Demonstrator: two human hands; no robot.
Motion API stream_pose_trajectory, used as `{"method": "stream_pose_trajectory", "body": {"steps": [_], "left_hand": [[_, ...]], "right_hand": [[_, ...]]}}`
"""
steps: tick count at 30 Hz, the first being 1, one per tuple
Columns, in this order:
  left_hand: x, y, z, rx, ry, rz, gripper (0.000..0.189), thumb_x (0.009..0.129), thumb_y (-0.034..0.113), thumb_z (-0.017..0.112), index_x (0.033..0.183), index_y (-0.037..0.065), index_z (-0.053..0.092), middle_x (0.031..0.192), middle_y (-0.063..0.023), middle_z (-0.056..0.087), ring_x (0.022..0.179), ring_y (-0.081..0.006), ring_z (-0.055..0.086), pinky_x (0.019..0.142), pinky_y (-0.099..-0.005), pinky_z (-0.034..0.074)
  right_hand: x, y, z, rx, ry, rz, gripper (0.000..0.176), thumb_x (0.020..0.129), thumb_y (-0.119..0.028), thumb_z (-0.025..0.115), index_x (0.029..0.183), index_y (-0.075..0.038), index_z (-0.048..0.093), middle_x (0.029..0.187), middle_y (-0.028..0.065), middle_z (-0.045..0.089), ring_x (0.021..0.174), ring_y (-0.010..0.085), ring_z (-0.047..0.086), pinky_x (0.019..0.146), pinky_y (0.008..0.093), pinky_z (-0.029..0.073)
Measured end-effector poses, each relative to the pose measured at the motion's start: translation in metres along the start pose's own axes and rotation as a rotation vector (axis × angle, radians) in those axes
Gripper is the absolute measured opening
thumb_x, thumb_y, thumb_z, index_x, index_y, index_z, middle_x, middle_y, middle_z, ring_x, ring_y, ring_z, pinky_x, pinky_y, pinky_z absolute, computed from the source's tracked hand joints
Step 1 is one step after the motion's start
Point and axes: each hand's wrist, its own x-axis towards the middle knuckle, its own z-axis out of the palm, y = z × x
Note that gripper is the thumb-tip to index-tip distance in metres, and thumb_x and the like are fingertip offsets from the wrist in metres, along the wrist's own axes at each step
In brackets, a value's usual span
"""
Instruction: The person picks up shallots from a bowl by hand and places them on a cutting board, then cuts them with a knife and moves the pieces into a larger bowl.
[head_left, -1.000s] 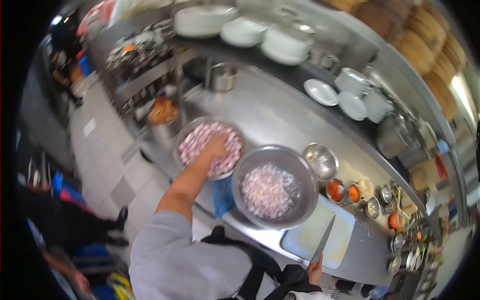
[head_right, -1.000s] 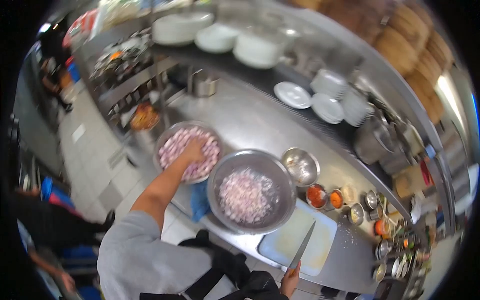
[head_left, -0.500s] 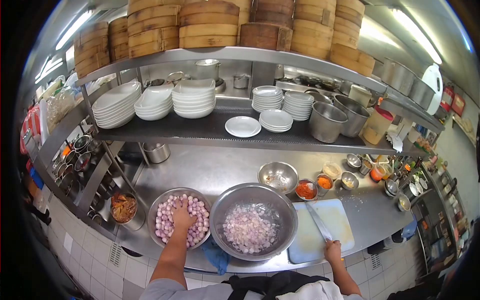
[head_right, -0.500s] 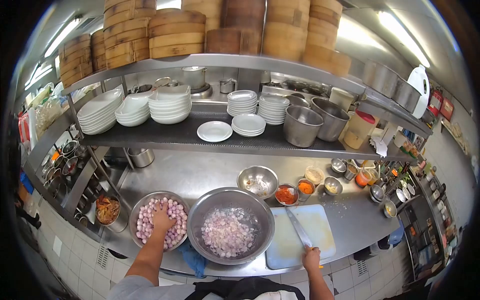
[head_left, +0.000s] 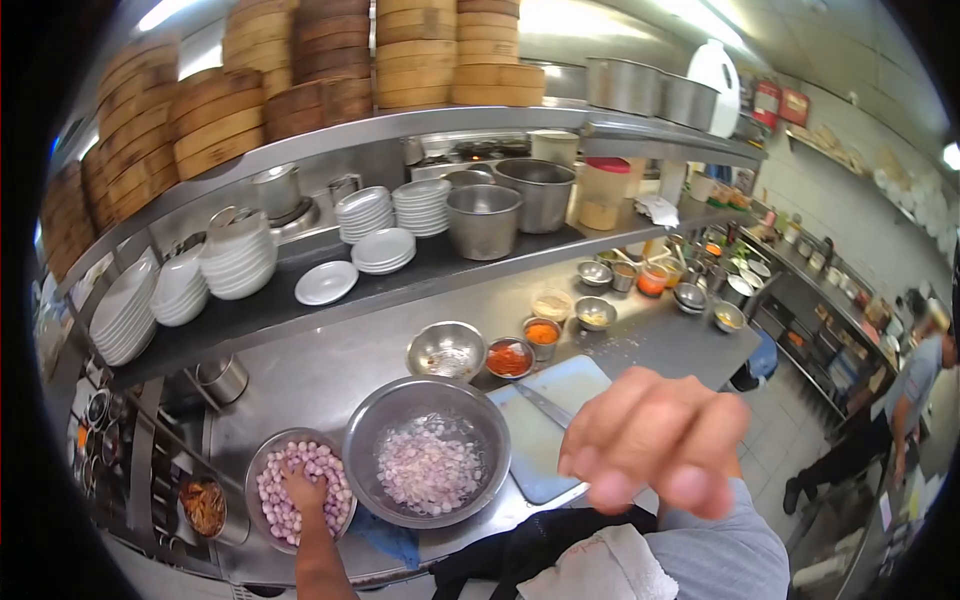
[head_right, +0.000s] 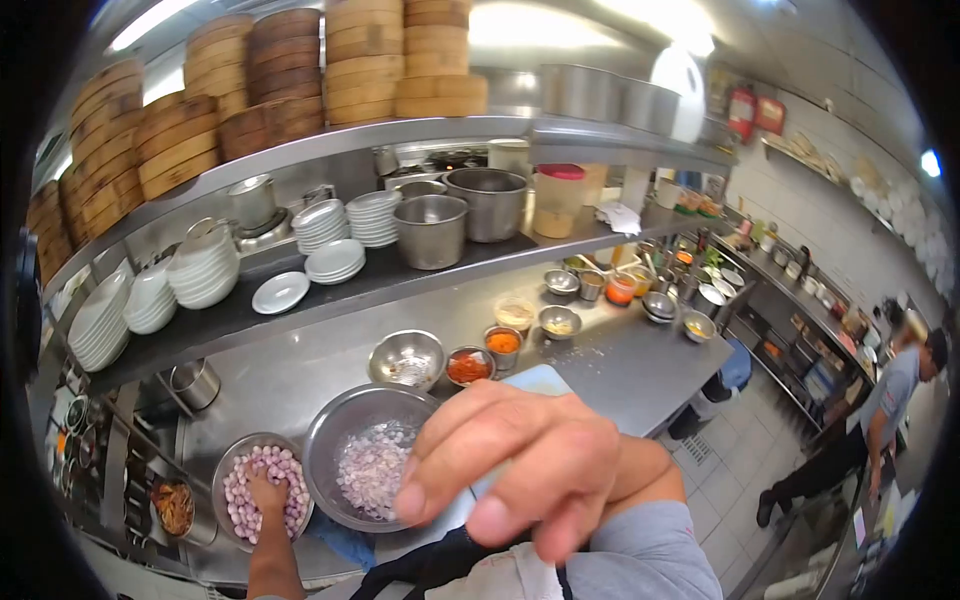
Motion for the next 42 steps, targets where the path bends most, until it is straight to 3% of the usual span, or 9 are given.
{"method": "stream_pose_trajectory", "body": {"steps": [2,5,8,10,15,27,30,35,42], "left_hand": [[0.0,-0.004,0.002,-0.008,0.013,0.021,0.064,0.072,0.021,0.092,0.13,0.002,0.074,0.171,-0.0197,0.037,0.14,-0.0509,0.052,0.12,-0.0551,0.046],[-0.003,0.001,0.0,-0.013,0.049,0.02,0.057,0.074,0.016,0.09,0.127,0.002,0.074,0.171,-0.0179,0.038,0.14,-0.0467,0.053,0.123,-0.0541,0.042],[-0.003,0.005,-0.001,-0.013,0.054,-0.01,0.058,0.074,0.015,0.09,0.128,0.002,0.073,0.171,-0.0163,0.037,0.14,-0.0477,0.053,0.123,-0.0538,0.042],[-0.004,0.003,0.0,0.021,0.031,-0.028,0.059,0.075,0.013,0.091,0.13,0.002,0.072,0.171,-0.0149,0.037,0.141,-0.0479,0.052,0.122,-0.0531,0.044],[0.001,0.001,0.003,-0.024,0.051,-0.005,0.054,0.077,0.006,0.09,0.128,0.002,0.073,0.169,-0.0146,0.04,0.139,-0.0475,0.052,0.118,-0.0531,0.048],[0.029,-0.033,0.018,-0.036,-0.002,0.07,0.054,0.073,0.008,0.082,0.125,0.0,0.073,0.163,-0.0306,0.046,0.138,-0.049,0.058,0.115,-0.0479,0.051],[0.039,-0.033,0.012,-0.043,-0.1,0.062,0.051,0.074,0.012,0.081,0.123,-0.001,0.074,0.161,-0.031,0.048,0.137,-0.049,0.058,0.115,-0.0481,0.051],[0.045,-0.046,0.019,0.006,-0.11,0.155,0.049,0.074,0.013,0.081,0.119,-0.003,0.075,0.155,-0.0302,0.054,0.136,-0.0479,0.06,0.115,-0.048,0.051],[0.056,-0.069,0.036,-0.236,0.005,0.213,0.048,0.071,0.002,0.083,0.117,-0.009,0.072,0.142,-0.0275,0.064,0.129,-0.0436,0.064,0.118,-0.0454,0.046]], "right_hand": [[0.0,-0.014,0.018,0.023,0.06,-0.126,0.04,0.112,-0.035,0.065,0.128,0.002,0.068,0.128,0.0317,0.072,0.119,0.0436,0.07,0.1,0.0488,0.057],[-0.005,-0.022,0.034,0.004,0.087,0.022,0.037,0.116,-0.05,0.05,0.122,-0.014,0.058,0.121,0.0095,0.074,0.129,0.0416,0.062,0.099,0.0644,0.059],[-0.021,0.005,0.027,0.282,-0.058,-0.314,0.035,0.116,-0.04,0.054,0.118,-0.006,0.064,0.137,0.0333,0.07,0.141,0.0468,0.049,0.119,0.0594,0.042],[-0.077,-0.038,0.0,0.352,-0.435,0.289,0.04,0.117,-0.053,0.044,0.12,-0.016,0.057,0.123,0.0082,0.069,0.131,0.045,0.061,0.101,0.0717,0.055],[-0.029,0.002,0.022,0.35,-0.201,-0.076,0.043,0.116,-0.054,0.048,0.122,-0.013,0.058,0.131,0.0153,0.066,0.133,0.0428,0.061,0.106,0.066,0.053],[-0.026,0.011,0.022,0.165,-0.052,0.052,0.052,0.112,-0.055,0.056,0.127,-0.005,0.06,0.149,0.0325,0.059,0.139,0.0377,0.061,0.116,0.0522,0.047],[-0.066,0.01,-0.033,-0.143,-0.037,0.418,0.05,0.112,-0.055,0.059,0.127,-0.007,0.06,0.149,0.0287,0.062,0.142,0.0324,0.06,0.118,0.0514,0.045],[-0.283,0.008,-0.073,-0.503,0.44,1.243,0.043,0.114,-0.044,0.058,0.123,-0.003,0.067,0.131,0.0106,0.074,0.111,0.0187,0.068,0.102,0.0386,0.054],[-0.551,-0.117,0.017,-1.039,0.52,1.81,0.032,0.113,-0.03,0.061,0.115,0.0,0.072,0.098,0.011,0.08,0.087,0.0214,0.078,0.082,0.0381,0.061]]}}
